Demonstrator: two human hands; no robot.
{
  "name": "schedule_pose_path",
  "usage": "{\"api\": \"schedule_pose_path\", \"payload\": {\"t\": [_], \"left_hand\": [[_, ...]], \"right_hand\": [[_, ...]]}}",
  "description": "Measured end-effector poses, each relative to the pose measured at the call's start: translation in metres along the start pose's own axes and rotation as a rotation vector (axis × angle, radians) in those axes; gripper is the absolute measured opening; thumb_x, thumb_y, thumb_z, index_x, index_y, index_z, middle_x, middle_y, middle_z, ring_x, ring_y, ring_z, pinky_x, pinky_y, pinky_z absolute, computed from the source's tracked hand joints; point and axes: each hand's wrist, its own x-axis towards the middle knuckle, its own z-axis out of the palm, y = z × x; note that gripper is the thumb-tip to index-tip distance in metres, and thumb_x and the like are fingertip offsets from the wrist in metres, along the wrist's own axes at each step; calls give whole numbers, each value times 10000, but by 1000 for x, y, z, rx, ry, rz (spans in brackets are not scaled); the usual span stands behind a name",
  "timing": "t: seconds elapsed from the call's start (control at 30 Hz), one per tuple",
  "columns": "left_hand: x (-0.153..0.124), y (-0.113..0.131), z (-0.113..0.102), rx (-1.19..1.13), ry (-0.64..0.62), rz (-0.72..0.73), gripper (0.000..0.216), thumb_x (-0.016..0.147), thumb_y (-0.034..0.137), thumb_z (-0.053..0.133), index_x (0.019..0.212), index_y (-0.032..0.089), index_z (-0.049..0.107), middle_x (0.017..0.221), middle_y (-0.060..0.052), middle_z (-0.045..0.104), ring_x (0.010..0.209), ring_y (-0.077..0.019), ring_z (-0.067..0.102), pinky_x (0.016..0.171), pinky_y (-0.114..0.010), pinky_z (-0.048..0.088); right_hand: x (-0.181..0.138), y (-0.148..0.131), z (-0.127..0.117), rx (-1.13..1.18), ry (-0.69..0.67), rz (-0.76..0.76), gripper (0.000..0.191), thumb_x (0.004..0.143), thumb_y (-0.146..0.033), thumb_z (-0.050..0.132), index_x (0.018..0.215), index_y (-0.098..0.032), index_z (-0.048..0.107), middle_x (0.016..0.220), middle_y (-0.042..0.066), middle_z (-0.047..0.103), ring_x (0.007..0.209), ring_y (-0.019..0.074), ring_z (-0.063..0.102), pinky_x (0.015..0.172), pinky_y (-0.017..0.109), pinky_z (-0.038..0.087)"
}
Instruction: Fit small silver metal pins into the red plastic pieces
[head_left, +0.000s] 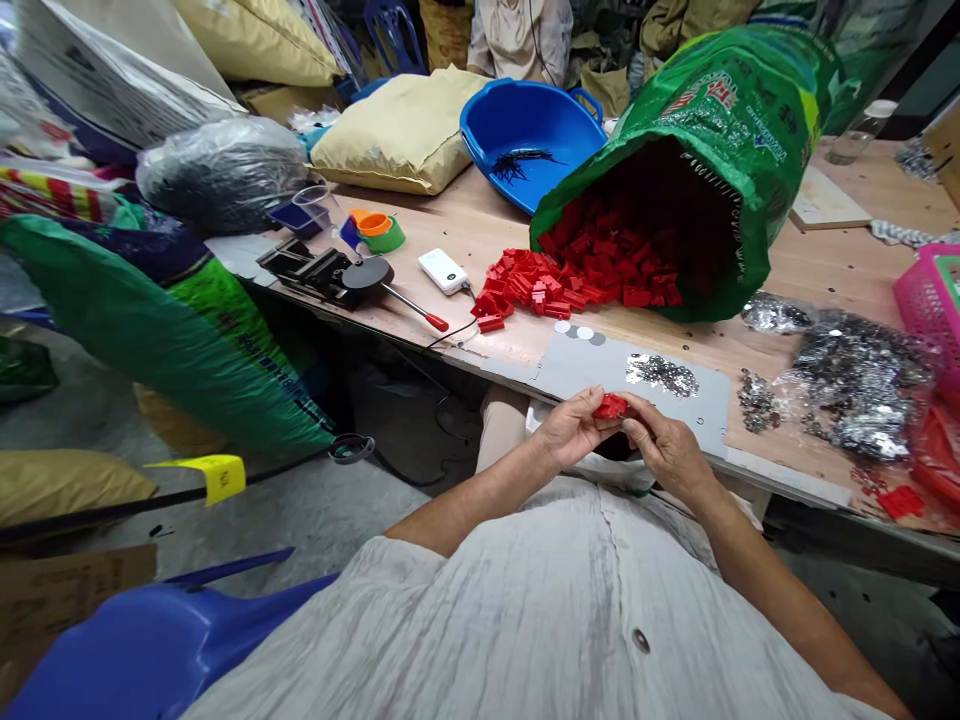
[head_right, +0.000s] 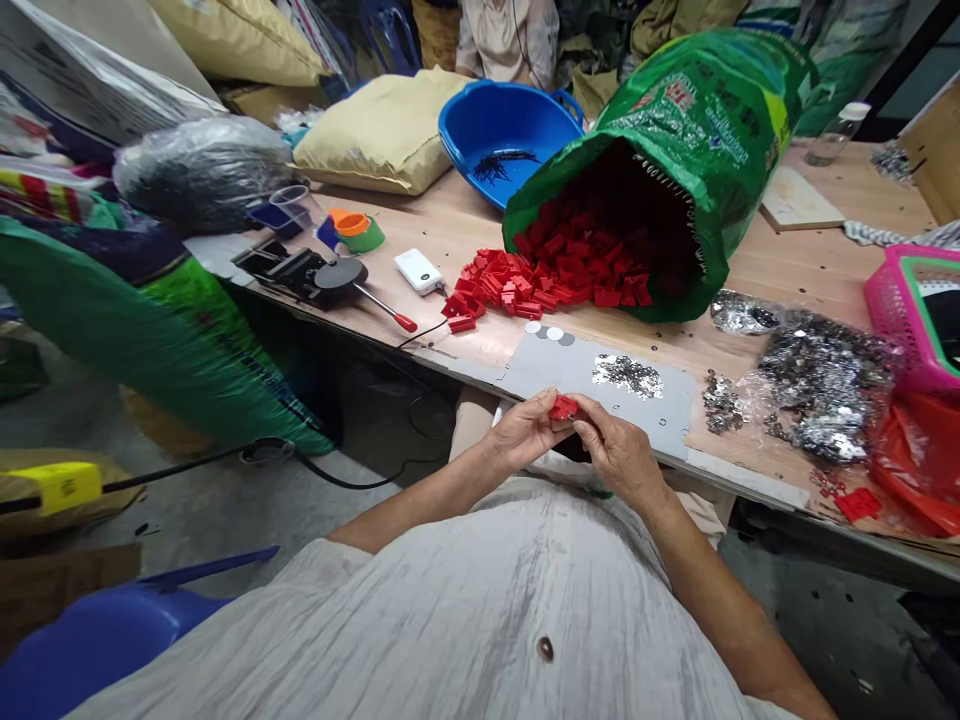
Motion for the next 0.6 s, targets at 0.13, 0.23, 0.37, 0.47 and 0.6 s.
{"api": "schedule_pose_path", "payload": {"t": [0.13, 0.23, 0.37, 0.47, 0.6], "left_hand": [[0, -3, 3, -71, 29, -26, 122, 888, 202, 620, 794, 130, 595, 762, -15, 649, 713, -108, 654, 868, -290, 524], [1, -7, 2, -91, 15, -6, 120, 892, 194, 611, 794, 125, 598, 784, -28, 665, 755, -123, 676, 906, -305, 527], [1, -13, 0, -70, -22, -2, 165, 862, 209, 652, 742, 130, 572, 809, -42, 680, 829, -154, 696, 1012, -373, 499], [-2, -12, -5, -1, -19, 3, 199, 821, 233, 708, 738, 139, 553, 801, -34, 681, 833, -157, 696, 999, -396, 509], [-11, -10, -18, 255, 61, -48, 319, 727, 302, 806, 771, 150, 529, 825, -40, 683, 872, -195, 698, 866, -381, 553]], "right_hand": [[2, 0, 2, -71, 90, -26, 393, 993, -410, 390, 1301, -264, 585, 1017, 54, 748, 836, 213, 708, 759, 324, 530], [2, 3, 4, -25, 124, -1, 376, 992, -419, 388, 1230, -261, 632, 1017, 53, 750, 848, 215, 706, 764, 322, 529], [2, 9, 7, 170, 101, 43, 382, 1001, -442, 361, 1132, -258, 669, 891, 28, 732, 769, 184, 678, 712, 289, 521], [-1, 13, 8, 227, 69, 82, 399, 999, -460, 365, 1170, -254, 662, 707, 1, 652, 645, 164, 616, 631, 271, 485], [-9, 23, 6, 202, 78, 147, 427, 1007, -458, 346, 1228, -251, 646, 608, -27, 552, 574, 143, 550, 603, 257, 435]]}}
